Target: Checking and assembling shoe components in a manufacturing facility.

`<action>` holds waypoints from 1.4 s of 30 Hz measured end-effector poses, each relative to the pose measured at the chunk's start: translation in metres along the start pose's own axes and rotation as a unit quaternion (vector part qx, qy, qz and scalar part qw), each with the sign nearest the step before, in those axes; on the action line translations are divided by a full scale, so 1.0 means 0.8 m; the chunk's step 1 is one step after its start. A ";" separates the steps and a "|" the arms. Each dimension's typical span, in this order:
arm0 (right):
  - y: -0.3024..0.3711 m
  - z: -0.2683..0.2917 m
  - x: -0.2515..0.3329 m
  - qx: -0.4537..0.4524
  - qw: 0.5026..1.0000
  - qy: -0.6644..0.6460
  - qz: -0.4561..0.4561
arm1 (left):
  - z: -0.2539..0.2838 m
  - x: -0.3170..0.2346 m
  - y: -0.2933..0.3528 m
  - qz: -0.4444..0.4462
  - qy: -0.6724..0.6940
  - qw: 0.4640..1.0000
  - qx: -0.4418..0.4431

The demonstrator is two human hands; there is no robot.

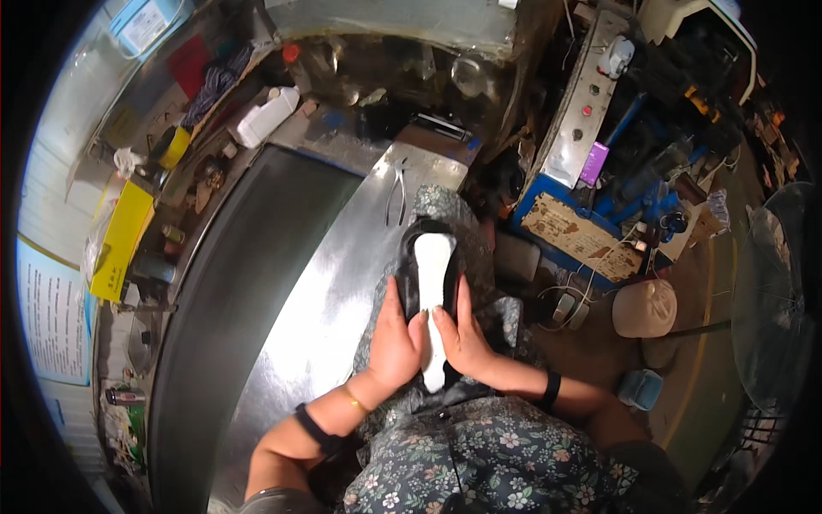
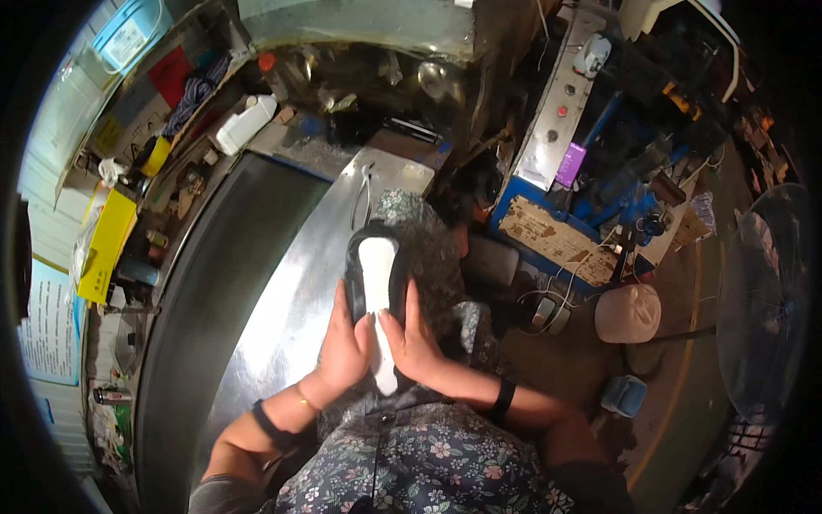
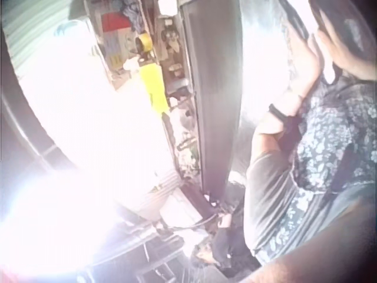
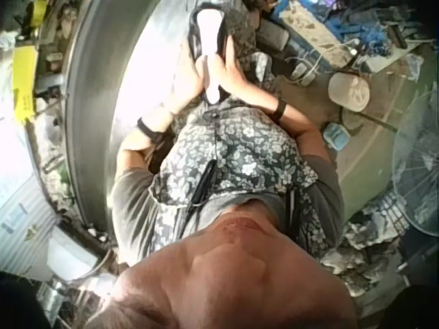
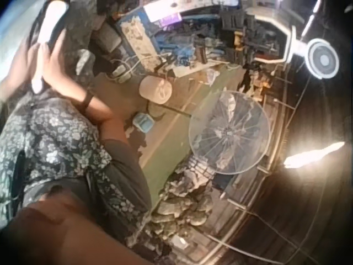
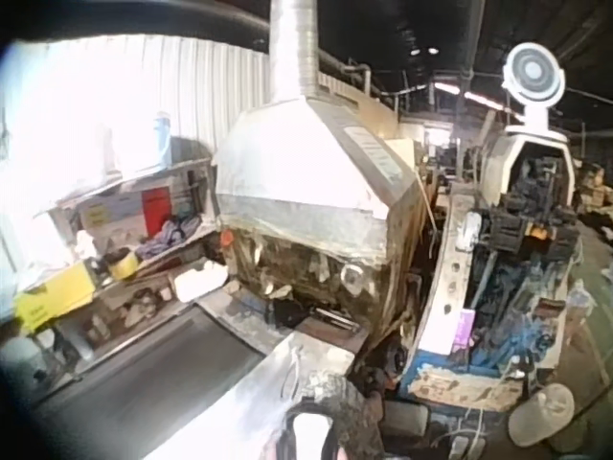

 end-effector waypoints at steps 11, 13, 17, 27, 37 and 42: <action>0.016 0.026 0.016 0.108 0.993 0.046 -0.025 | 0.024 -0.010 -0.074 0.082 0.466 0.881 0.005; 0.021 0.029 0.021 0.120 0.986 0.118 -0.006 | 0.030 -0.003 -0.091 0.057 0.431 0.900 0.044; -0.018 0.065 0.034 0.172 0.947 0.206 -0.179 | 0.016 0.019 -0.093 0.040 0.370 0.928 0.012; -0.129 0.055 0.060 0.155 0.984 -0.063 0.054 | 0.017 0.014 -0.096 0.024 0.481 0.873 0.080; -0.117 0.072 0.061 0.193 0.979 -0.072 0.000 | 0.007 0.027 -0.093 -0.085 0.349 0.930 0.073; -0.114 0.040 0.050 0.126 0.990 -0.070 -0.005 | 0.030 0.023 -0.101 -0.068 0.352 0.926 0.116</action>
Point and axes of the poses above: each hand's wrist, its own y-axis away from the middle knuckle, its own z-axis out of the back of the hand, x = y × z, the point moved 1 cm from there along -y, towards the middle knuckle, and after that the axes turned 7 degrees about -z, right-handed, at the moved point
